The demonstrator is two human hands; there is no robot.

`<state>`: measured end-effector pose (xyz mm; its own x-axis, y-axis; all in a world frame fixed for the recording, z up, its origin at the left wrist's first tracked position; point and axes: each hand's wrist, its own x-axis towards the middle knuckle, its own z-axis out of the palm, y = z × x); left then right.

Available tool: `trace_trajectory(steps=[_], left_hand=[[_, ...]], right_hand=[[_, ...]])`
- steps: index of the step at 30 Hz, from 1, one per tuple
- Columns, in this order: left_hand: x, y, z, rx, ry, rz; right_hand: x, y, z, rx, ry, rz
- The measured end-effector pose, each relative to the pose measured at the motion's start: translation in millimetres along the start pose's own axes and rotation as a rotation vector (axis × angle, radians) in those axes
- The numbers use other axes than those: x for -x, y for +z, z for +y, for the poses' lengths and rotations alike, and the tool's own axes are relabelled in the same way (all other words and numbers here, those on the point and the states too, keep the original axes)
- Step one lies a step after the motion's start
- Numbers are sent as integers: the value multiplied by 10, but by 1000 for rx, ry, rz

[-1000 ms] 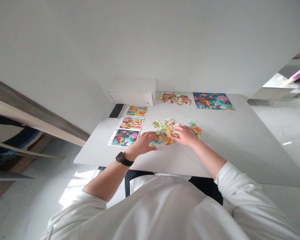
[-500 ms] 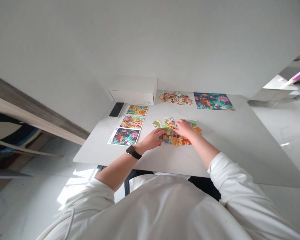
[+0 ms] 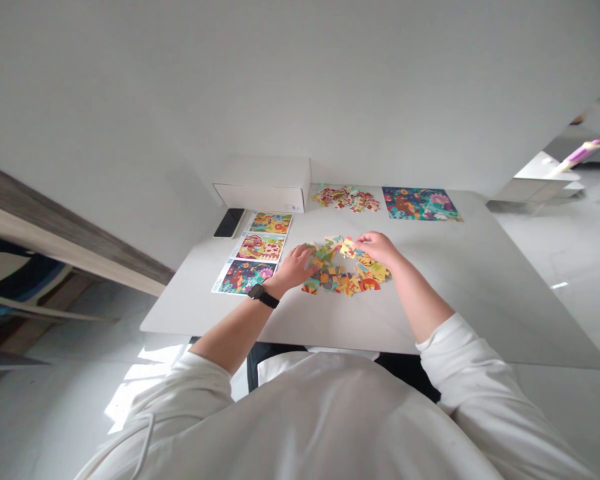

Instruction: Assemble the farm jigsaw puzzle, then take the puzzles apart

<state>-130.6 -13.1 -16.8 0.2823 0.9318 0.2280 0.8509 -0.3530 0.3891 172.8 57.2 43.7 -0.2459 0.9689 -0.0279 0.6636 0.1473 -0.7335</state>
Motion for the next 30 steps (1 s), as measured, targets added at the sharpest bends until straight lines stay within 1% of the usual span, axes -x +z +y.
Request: trace_trajectory(steps=[2, 4, 7, 9, 10, 11, 13, 15, 17, 19, 21, 23, 26, 28, 30], left_hand=[[-70, 62, 28, -20, -2, -28], [-137, 124, 80, -17, 22, -61], [-208, 193, 193, 44, 126, -102], [-210, 220, 280, 107, 192, -117], [-194, 231, 324, 129, 209, -120], [-168, 243, 368, 138, 218, -123], [-99, 275, 454, 128, 226, -139], [-38, 321, 538, 110, 240, -166], [-14, 369, 619, 109, 258, -185], [-29, 398, 691, 121, 282, -188], [-56, 391, 743, 135, 303, -190], [-59, 350, 766, 122, 277, -178], [18, 264, 747, 63, 184, -143], [105, 213, 717, 49, 174, -147], [191, 171, 693, 46, 189, -167]], right_hand=[[9, -58, 53, -56, 11, -24], [21, -92, 135, 37, -11, -26], [81, -142, 332, 308, -27, 96], [169, -192, 502, 437, -5, 179], [227, -218, 586, 479, 10, 195], [290, -240, 662, 513, 24, 191], [417, -261, 765, 563, 39, 138], [519, -239, 780, 585, 20, 62], [574, -183, 716, 576, -18, -3], [584, -121, 617, 553, -46, -41], [569, -84, 543, 544, -40, -48], [549, -86, 531, 560, 18, -30], [516, -143, 618, 577, 151, 8], [484, -183, 692, 548, 195, -10], [445, -194, 735, 474, 209, -61]])
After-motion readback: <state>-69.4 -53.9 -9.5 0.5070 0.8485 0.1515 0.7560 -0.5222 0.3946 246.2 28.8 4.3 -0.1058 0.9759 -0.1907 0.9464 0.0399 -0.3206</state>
